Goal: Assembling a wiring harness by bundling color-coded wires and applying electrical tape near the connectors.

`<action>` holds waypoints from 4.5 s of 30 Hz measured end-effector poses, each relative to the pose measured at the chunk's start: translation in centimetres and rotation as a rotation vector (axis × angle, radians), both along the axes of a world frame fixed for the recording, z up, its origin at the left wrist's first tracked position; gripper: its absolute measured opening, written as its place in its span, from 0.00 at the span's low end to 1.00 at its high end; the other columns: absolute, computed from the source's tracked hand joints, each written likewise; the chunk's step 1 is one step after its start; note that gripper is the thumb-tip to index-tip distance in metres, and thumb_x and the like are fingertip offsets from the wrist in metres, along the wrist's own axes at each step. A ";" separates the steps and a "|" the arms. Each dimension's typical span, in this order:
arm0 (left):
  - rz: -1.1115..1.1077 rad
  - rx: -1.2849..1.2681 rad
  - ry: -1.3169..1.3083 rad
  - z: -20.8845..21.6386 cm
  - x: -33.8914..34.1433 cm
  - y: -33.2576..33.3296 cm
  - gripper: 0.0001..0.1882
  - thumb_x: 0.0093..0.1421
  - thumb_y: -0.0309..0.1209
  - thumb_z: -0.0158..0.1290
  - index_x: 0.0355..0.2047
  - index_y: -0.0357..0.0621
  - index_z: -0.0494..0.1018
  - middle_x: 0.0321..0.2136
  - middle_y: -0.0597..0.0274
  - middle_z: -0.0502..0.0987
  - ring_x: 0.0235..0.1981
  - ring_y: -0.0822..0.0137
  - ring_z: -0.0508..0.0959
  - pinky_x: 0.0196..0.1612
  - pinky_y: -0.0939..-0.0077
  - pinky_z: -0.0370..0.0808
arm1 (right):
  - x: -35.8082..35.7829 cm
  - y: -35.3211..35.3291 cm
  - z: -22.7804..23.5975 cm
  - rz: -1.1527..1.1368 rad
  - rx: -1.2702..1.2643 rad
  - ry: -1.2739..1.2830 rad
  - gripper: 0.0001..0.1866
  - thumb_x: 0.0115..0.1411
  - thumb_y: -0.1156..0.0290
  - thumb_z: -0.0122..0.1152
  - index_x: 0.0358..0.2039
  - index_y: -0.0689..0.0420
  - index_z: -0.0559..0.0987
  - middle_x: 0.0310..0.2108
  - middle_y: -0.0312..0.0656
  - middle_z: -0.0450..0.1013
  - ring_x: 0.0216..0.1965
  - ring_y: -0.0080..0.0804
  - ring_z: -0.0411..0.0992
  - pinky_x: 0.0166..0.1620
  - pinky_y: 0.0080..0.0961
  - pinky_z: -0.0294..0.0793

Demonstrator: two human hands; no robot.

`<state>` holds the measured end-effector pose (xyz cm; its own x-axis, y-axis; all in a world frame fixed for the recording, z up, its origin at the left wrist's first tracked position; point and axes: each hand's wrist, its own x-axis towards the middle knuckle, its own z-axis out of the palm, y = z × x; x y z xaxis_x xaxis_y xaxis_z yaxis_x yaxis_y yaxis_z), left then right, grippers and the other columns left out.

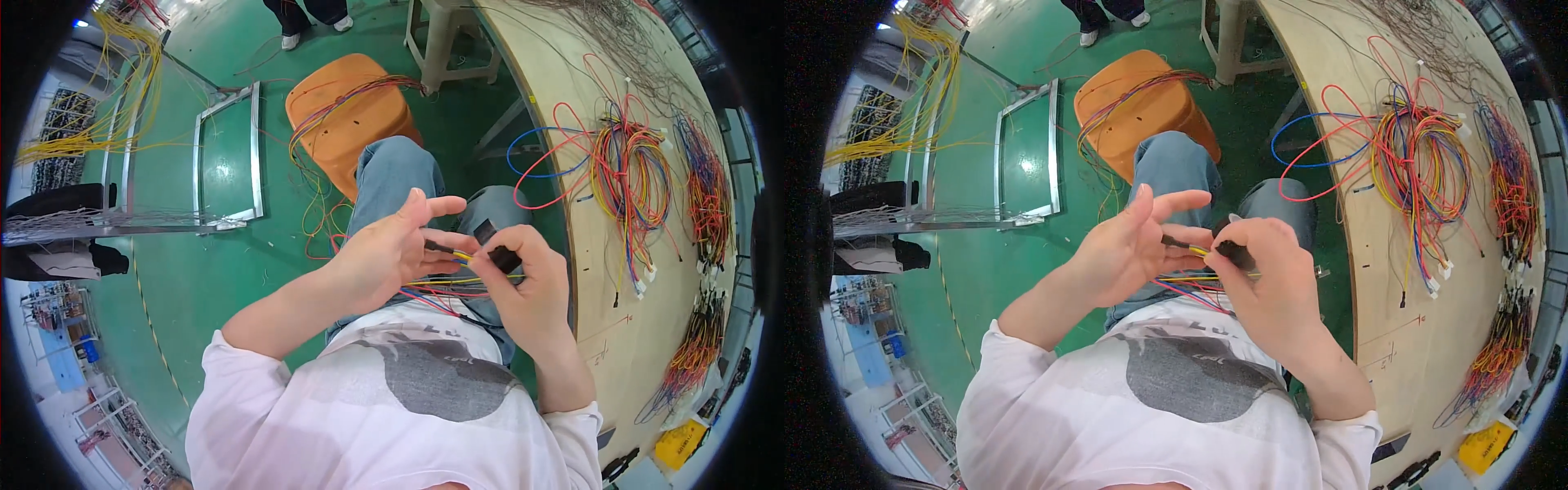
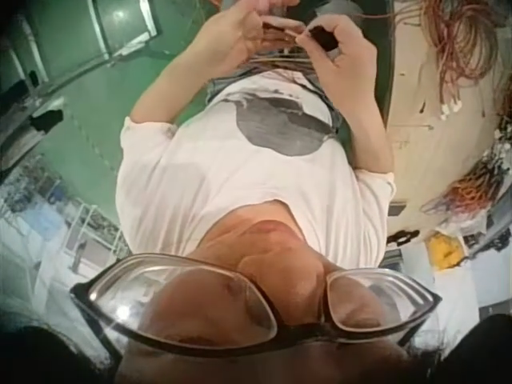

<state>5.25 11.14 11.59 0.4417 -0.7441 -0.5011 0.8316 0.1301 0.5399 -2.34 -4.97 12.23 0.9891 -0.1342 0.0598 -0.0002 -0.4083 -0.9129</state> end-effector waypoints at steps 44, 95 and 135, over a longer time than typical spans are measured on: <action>-0.310 0.554 -1.750 0.7 -0.5 -0.8 0.05 0.48 0.23 0.50 0.27 0.39 0.72 0.20 0.59 0.73 0.29 0.65 0.73 0.31 0.74 0.69 | 0.2 -0.6 -2.1 0.065 0.049 -0.025 0.08 0.40 0.82 0.53 0.24 0.58 0.69 0.20 0.39 0.67 0.23 0.33 0.66 0.36 0.22 0.62; -0.084 0.480 -1.686 -0.9 -0.9 0.1 0.08 0.47 0.22 0.53 0.29 0.39 0.68 0.20 0.61 0.66 0.16 0.70 0.67 0.19 0.78 0.64 | 0.3 -0.7 -3.6 0.128 -0.064 -0.163 0.05 0.44 0.76 0.57 0.22 0.60 0.71 0.26 0.40 0.63 0.32 0.37 0.61 0.35 0.26 0.61; -0.200 0.072 0.438 -2.1 -3.9 -3.9 0.12 0.59 0.39 0.39 0.39 0.46 0.63 0.33 0.63 0.67 0.27 0.66 0.72 0.37 0.66 0.71 | -2.4 -2.7 -1.3 0.008 0.784 0.269 0.08 0.46 0.82 0.54 0.26 0.60 0.65 0.21 0.33 0.66 0.22 0.14 0.64 0.25 0.11 0.63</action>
